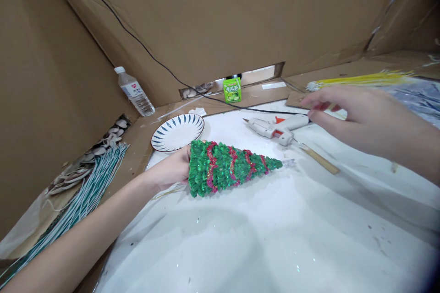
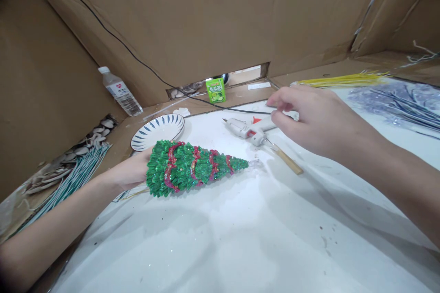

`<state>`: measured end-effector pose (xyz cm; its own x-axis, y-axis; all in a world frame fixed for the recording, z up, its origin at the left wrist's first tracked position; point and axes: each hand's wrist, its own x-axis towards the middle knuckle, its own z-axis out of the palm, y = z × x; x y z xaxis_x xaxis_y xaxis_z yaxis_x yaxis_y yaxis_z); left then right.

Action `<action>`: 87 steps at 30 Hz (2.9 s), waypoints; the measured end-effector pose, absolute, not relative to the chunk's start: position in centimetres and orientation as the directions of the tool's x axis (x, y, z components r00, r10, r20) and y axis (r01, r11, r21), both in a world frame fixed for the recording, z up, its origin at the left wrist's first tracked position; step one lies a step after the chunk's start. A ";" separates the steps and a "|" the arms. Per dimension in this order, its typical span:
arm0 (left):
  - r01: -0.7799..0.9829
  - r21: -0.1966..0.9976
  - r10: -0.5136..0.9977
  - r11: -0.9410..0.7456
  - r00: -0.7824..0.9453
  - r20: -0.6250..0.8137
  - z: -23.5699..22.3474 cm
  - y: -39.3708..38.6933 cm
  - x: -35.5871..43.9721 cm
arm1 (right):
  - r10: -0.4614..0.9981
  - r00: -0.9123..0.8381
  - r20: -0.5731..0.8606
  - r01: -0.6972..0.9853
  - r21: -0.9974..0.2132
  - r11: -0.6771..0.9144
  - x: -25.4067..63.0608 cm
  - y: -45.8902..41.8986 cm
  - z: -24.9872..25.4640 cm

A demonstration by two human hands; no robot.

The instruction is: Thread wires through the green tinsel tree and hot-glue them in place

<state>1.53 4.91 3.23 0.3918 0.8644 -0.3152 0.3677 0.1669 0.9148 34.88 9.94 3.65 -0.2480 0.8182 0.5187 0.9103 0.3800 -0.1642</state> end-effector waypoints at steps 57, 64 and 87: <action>0.407 0.905 0.890 0.128 0.356 -0.286 2.9 4.7 1.4 | 0.909 -0.392 -0.141 0.920 -0.051 0.389 34.8 9.5 3.2; 0.423 0.895 0.895 0.140 0.333 -0.297 2.9 4.7 1.5 | 0.927 -0.326 -0.186 0.944 -0.011 0.329 34.6 9.3 3.2; 0.398 0.909 0.902 0.123 0.336 -0.270 2.6 4.8 1.3 | 0.873 -0.390 -0.294 0.920 -0.161 0.358 36.6 9.2 4.0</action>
